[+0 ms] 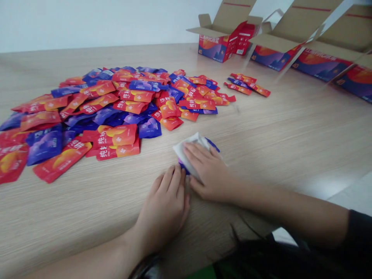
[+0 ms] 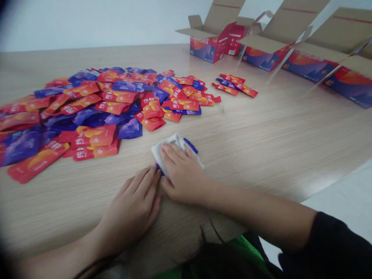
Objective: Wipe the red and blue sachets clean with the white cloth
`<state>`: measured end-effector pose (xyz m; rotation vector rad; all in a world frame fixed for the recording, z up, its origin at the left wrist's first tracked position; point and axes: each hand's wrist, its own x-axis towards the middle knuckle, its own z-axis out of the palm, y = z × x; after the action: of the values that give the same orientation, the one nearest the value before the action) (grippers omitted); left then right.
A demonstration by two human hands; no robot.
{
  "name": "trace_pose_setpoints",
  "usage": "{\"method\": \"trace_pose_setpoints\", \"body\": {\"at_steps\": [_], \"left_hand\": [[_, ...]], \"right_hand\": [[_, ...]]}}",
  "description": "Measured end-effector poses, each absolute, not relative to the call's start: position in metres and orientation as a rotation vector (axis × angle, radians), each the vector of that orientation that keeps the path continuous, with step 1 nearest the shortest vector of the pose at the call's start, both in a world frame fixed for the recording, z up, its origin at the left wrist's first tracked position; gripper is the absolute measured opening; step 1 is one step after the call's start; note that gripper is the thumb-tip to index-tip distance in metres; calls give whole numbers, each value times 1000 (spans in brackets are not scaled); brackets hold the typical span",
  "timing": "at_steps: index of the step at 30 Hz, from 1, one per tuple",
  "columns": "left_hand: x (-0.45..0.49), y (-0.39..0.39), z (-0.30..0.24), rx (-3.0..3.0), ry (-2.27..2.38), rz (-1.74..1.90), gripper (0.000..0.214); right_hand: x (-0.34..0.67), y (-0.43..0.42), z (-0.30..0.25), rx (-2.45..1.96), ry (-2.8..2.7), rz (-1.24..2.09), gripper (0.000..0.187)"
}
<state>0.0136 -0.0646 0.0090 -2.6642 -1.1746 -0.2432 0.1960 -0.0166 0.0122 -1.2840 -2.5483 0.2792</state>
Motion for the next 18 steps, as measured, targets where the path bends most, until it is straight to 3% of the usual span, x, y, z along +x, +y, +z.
{"method": "trace_pose_setpoints", "body": {"at_steps": [3,8,14,18], "left_hand": [[13,-64,9,-2662,-1167,-248,41],[13,-65,8,-2658,-1191,-264,47],[14,-65,10,-2648,-1140,-266,38],[13,-65,8,-2631,-1142,-251,45]], "right_hand": [[194,-18,13,-1149,-2602,352,64],[206,-5,11,-1534,-2354,226,65],[197,-17,9,-1085,-2602,319,62],[208,-3,11,-1429,-2402,280,64]]}}
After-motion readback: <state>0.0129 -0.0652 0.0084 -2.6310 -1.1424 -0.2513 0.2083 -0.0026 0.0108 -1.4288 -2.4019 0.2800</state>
